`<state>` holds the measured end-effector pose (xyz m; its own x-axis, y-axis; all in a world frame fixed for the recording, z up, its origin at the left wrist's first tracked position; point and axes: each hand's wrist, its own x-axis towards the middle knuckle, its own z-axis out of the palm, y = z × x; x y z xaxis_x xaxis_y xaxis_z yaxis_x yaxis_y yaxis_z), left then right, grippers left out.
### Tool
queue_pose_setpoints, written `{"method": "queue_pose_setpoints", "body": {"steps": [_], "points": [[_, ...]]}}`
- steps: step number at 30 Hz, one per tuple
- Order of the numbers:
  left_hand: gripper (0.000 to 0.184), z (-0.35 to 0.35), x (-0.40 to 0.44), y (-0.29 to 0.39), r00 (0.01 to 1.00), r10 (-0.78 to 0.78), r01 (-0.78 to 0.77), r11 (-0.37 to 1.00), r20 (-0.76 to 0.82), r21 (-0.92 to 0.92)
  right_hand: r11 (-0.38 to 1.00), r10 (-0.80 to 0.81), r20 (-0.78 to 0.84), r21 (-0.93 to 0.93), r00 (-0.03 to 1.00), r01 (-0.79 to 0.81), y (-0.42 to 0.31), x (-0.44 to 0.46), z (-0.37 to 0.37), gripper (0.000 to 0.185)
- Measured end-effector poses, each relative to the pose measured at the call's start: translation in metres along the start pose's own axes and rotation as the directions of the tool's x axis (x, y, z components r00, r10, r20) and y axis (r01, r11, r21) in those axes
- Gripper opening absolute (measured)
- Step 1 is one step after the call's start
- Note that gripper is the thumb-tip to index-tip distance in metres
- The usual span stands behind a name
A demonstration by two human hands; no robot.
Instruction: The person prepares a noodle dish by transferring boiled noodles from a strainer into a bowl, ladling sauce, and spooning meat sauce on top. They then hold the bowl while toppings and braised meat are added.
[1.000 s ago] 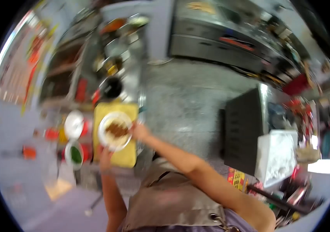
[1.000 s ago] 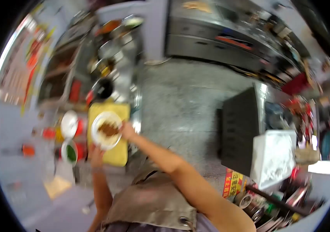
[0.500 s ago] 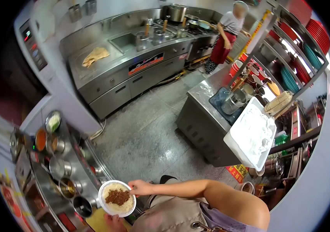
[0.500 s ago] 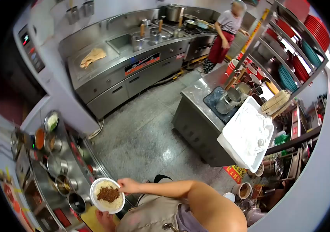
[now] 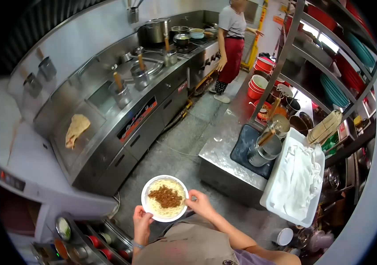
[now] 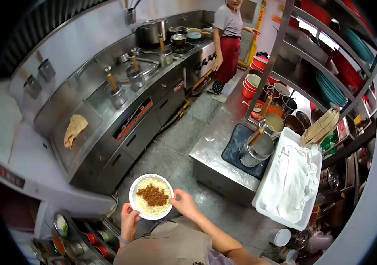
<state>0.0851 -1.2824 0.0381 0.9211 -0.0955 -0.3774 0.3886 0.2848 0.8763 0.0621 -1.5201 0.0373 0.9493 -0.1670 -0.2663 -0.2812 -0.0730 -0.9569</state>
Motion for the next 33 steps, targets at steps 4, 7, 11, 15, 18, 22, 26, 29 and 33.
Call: {"method": "queue_pose_setpoints", "body": {"steps": [4, 7, 11, 15, 18, 22, 26, 29, 33], "points": [[0.019, 0.049, 0.078, 0.029, 0.993, -0.094, 0.094, 0.996, 0.076, 0.009, 0.994, -0.086, -0.09, 0.065, 0.992, 0.092, -0.027, 0.06, -0.036, 0.018], [0.019, 0.099, 0.171, 0.052, 0.963, -0.185, 0.159, 0.977, 0.196, 0.145, 0.986, 0.017, -0.285, 0.162, 0.958, 0.031, -0.028, 0.119, -0.06, 0.017], [0.02, 0.143, 0.242, 0.075, 0.914, -0.272, 0.194, 0.945, 0.3, 0.263, 0.97, 0.085, -0.411, 0.243, 0.908, 0.019, -0.03, 0.17, -0.076, 0.018], [0.029, 0.196, 0.322, 0.092, 0.776, -0.421, 0.206, 0.873, 0.47, 0.442, 0.951, 0.128, -0.612, 0.3, 0.78, 0.08, -0.041, 0.227, -0.097, 0.016], [0.029, 0.233, 0.38, 0.108, 0.657, -0.551, 0.23, 0.797, 0.516, 0.558, 0.961, 0.113, -0.722, 0.254, 0.683, 0.11, -0.032, 0.267, -0.101, 0.015], [0.035, 0.302, 0.452, 0.131, 0.533, -0.631, 0.186, 0.738, 0.564, 0.649, 0.888, 0.225, -0.791, 0.406, 0.569, 0.214, -0.051, 0.319, -0.111, 0.015], [0.037, 0.343, 0.506, 0.137, 0.481, -0.636, 0.169, 0.743, 0.603, 0.648, 0.853, 0.289, -0.83, 0.449, 0.477, 0.265, -0.075, 0.366, -0.131, 0.017], [0.049, 0.37, 0.539, 0.133, 0.444, -0.696, 0.182, 0.687, 0.565, 0.703, 0.857, 0.283, -0.856, 0.428, 0.433, 0.286, -0.082, 0.392, -0.148, 0.018], [0.073, 0.413, 0.584, 0.138, 0.399, -0.711, 0.157, 0.675, 0.579, 0.721, 0.924, 0.18, -0.897, 0.294, 0.403, 0.244, -0.072, 0.444, -0.175, 0.014]]}}
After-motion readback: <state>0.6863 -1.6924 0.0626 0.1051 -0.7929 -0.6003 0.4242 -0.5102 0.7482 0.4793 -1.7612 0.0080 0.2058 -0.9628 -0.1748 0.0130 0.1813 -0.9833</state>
